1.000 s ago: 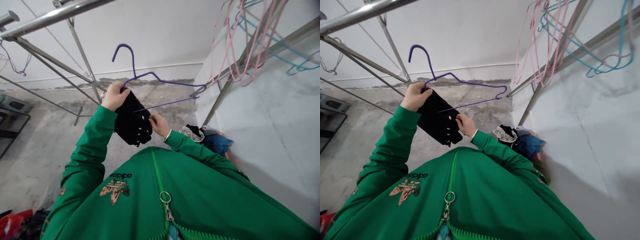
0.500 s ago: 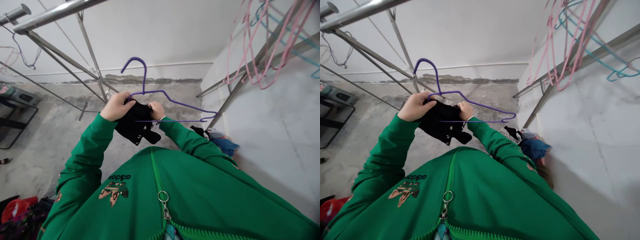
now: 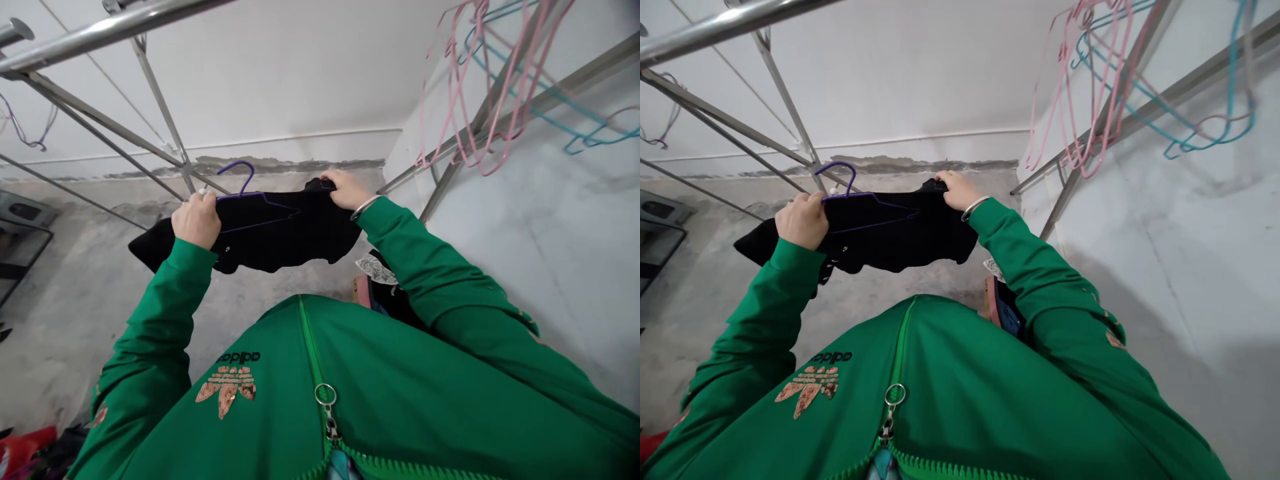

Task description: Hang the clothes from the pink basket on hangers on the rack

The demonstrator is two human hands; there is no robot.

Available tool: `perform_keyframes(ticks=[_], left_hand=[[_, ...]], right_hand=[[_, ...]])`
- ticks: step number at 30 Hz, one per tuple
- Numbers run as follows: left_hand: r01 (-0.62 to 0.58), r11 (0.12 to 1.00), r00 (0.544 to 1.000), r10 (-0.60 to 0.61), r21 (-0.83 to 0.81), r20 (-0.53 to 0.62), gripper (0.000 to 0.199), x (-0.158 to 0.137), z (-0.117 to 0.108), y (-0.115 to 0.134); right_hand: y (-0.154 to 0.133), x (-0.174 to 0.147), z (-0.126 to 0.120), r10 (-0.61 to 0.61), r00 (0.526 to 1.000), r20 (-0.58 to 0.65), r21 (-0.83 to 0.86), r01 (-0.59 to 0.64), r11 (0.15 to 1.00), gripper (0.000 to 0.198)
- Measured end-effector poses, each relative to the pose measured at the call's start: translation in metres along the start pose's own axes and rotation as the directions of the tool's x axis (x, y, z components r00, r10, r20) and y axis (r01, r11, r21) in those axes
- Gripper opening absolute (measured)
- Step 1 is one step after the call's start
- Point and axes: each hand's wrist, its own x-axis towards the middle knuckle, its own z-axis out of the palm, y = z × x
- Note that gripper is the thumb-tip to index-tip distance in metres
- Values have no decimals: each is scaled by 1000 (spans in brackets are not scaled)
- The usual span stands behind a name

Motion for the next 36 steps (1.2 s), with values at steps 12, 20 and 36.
perform_keyframes(ticks=[12,20,36], left_hand=[[34,994,987,-48,-99,-151,42,15,6,-3],[-147,969,983,120,-198,-143,45,11,0,2],[-27,979,989,56,-202,138,37,2,19,-11]], right_hand=[[-67,-49,-31,-222,969,104,-7,224,974,40],[-58,-33,-11,-255,964,83,59,250,966,33],[-72,-36,-32,-115,987,-116,-359,67,931,28]])
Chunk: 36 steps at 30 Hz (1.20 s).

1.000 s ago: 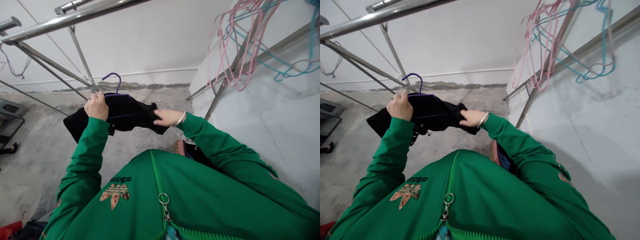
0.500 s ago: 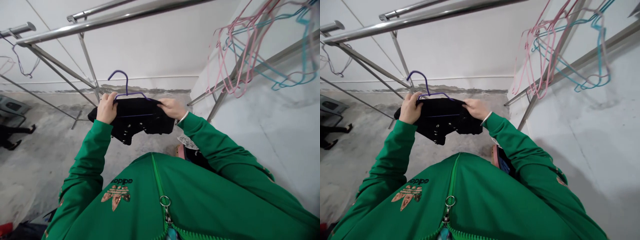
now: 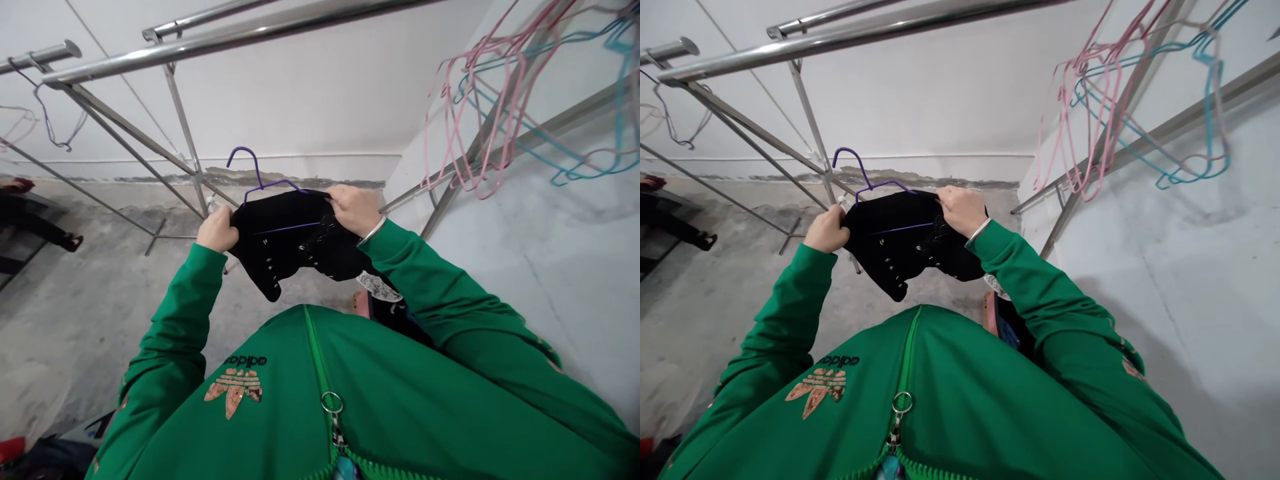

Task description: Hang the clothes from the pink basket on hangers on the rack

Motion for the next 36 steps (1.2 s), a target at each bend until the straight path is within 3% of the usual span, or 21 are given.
perform_keyframes(ticks=[5,6,8,10,11,16,21,27,33,36], left_hand=[[-145,975,985,158,-170,69,22,-9,6,-8],[-145,971,988,152,-191,25,20,-9,5,-14],[-157,971,978,127,-181,-166,24,-4,1,-30],[-207,967,928,145,-149,-343,33,4,-2,-45],[-248,957,913,178,-151,-367,36,9,-2,-50],[-330,905,934,271,-268,-234,23,21,14,-56],[-221,946,923,125,-236,-363,20,16,27,-43],[-227,950,831,75,-213,-552,19,12,11,-49],[-327,916,861,186,-235,-472,18,2,7,-59],[-333,921,837,190,-202,-513,22,-4,11,-56]], right_hand=[[9,-8,10,-26,992,-120,58,33,998,29],[11,-10,10,-41,987,-153,78,54,995,29],[15,-11,10,-63,975,-213,110,88,990,30],[18,-10,7,-81,965,-250,129,117,985,31],[20,-9,5,-92,961,-260,138,131,982,32],[26,-1,-2,-163,954,-253,202,217,955,33],[35,9,-10,-257,957,-132,250,283,926,44],[61,16,-36,-395,918,-27,222,390,893,45],[68,-5,-54,-327,920,-215,302,381,874,30],[71,-8,-54,-374,918,-133,327,396,858,32]])
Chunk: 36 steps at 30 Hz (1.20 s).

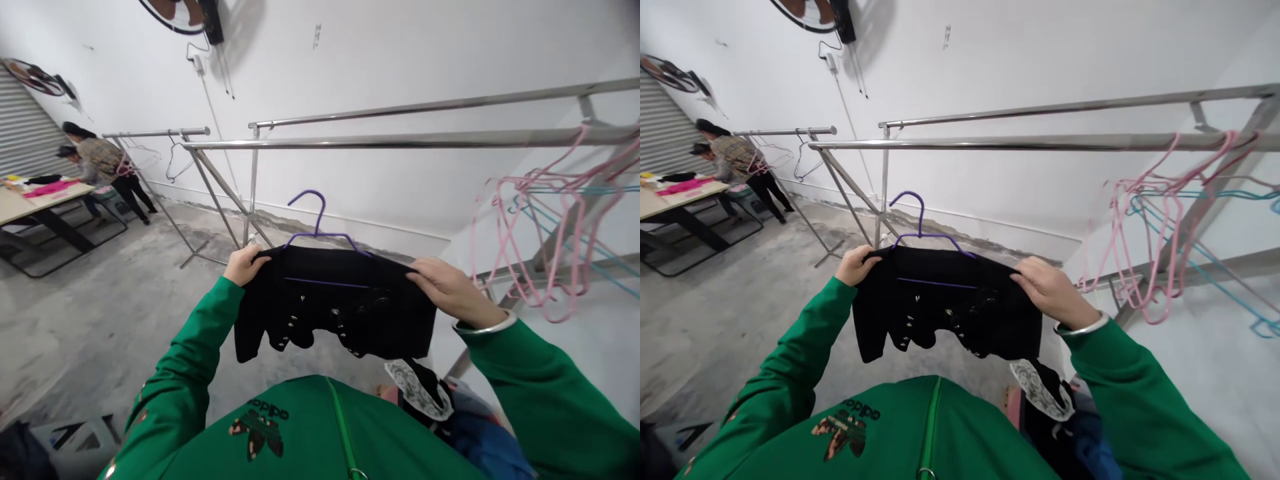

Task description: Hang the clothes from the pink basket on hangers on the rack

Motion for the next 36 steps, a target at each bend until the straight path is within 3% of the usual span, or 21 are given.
perform_keyframes(ticks=[3,6,8,9,12,13,15,19,22,25,30,36], left_hand=[[-44,998,997,47,52,-56,23,-4,5,8],[-76,995,996,78,68,-32,22,-3,8,12],[-71,996,997,72,53,-13,21,-2,9,9],[-60,997,998,60,44,1,20,-1,10,5],[6,999,994,-11,42,108,27,0,12,-18],[40,998,985,-48,52,167,32,-1,15,-28],[133,987,952,-151,85,268,44,-5,23,-50],[369,928,875,-364,45,320,59,-24,46,-92],[418,908,838,-374,-27,396,53,-48,63,-109],[420,904,808,-334,-78,485,34,-74,79,-115],[456,879,764,-305,-141,568,24,-108,103,-118],[523,842,710,-348,-128,612,24,-151,107,-134]], right_hand=[[-1,3,-3,17,967,255,121,-49,991,41],[-13,7,-4,32,835,549,319,-245,916,47],[-23,5,0,6,739,674,469,-434,769,48],[-28,3,3,8,714,701,534,-532,657,47],[-42,-1,13,118,692,712,645,-712,278,42],[-46,0,16,157,686,711,660,-727,190,39],[-53,7,21,207,679,705,674,-731,106,34],[-63,41,39,242,743,624,734,-664,143,35],[-73,80,59,241,805,543,787,-587,190,34],[-86,128,87,218,864,453,824,-500,267,30],[-103,226,154,211,939,270,822,-339,457,20],[-114,345,239,270,961,62,690,-237,684,5]])
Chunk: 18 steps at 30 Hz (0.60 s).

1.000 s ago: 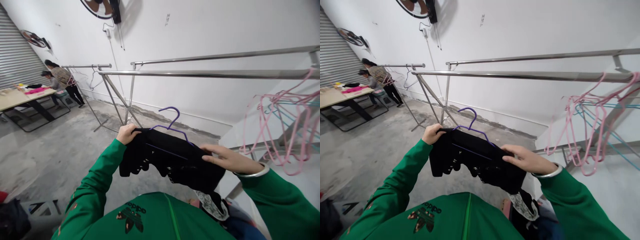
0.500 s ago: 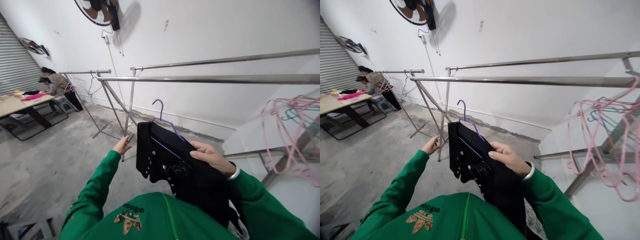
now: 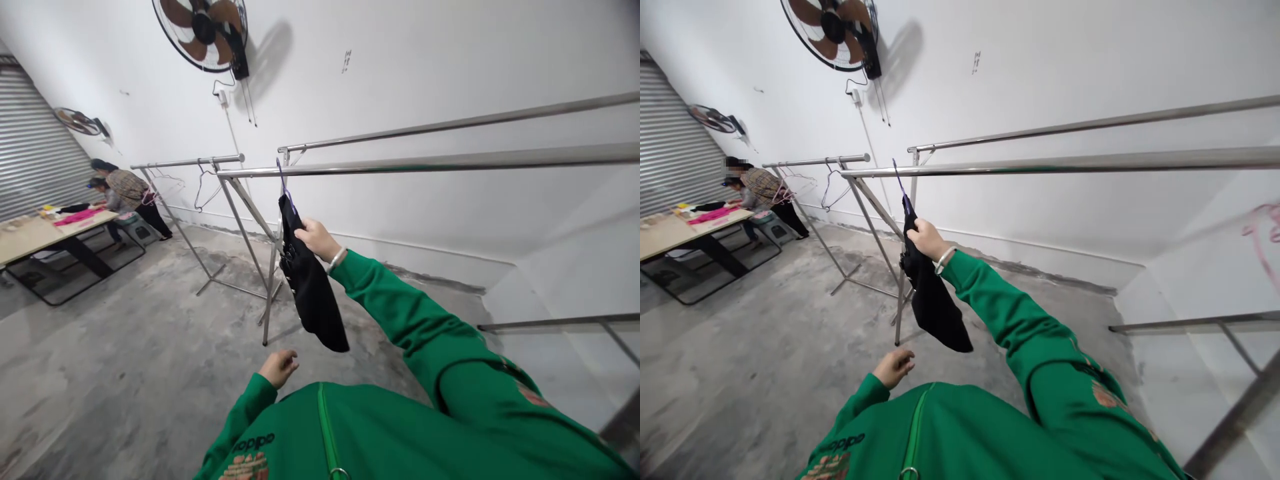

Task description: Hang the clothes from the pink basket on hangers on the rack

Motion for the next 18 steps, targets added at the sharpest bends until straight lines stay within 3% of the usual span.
perform_keyframes(ticks=[5,10,14,16,18], left_hand=[[128,992,992,-128,5,-22,22,-22,2,-32],[180,984,984,-180,-3,1,24,-28,10,-38],[164,986,985,-164,10,58,23,-27,19,-27],[129,991,985,-132,33,111,22,-24,22,-21],[75,995,980,-87,69,179,21,-18,24,-15]], right_hand=[[13,59,47,49,996,-80,-197,-64,978,8],[16,71,75,79,997,-13,-214,-80,974,16],[40,29,80,13,1000,-8,-150,-14,989,27],[67,-15,72,50,998,33,-167,-44,985,30],[96,-75,56,173,981,93,-213,-150,966,31]])
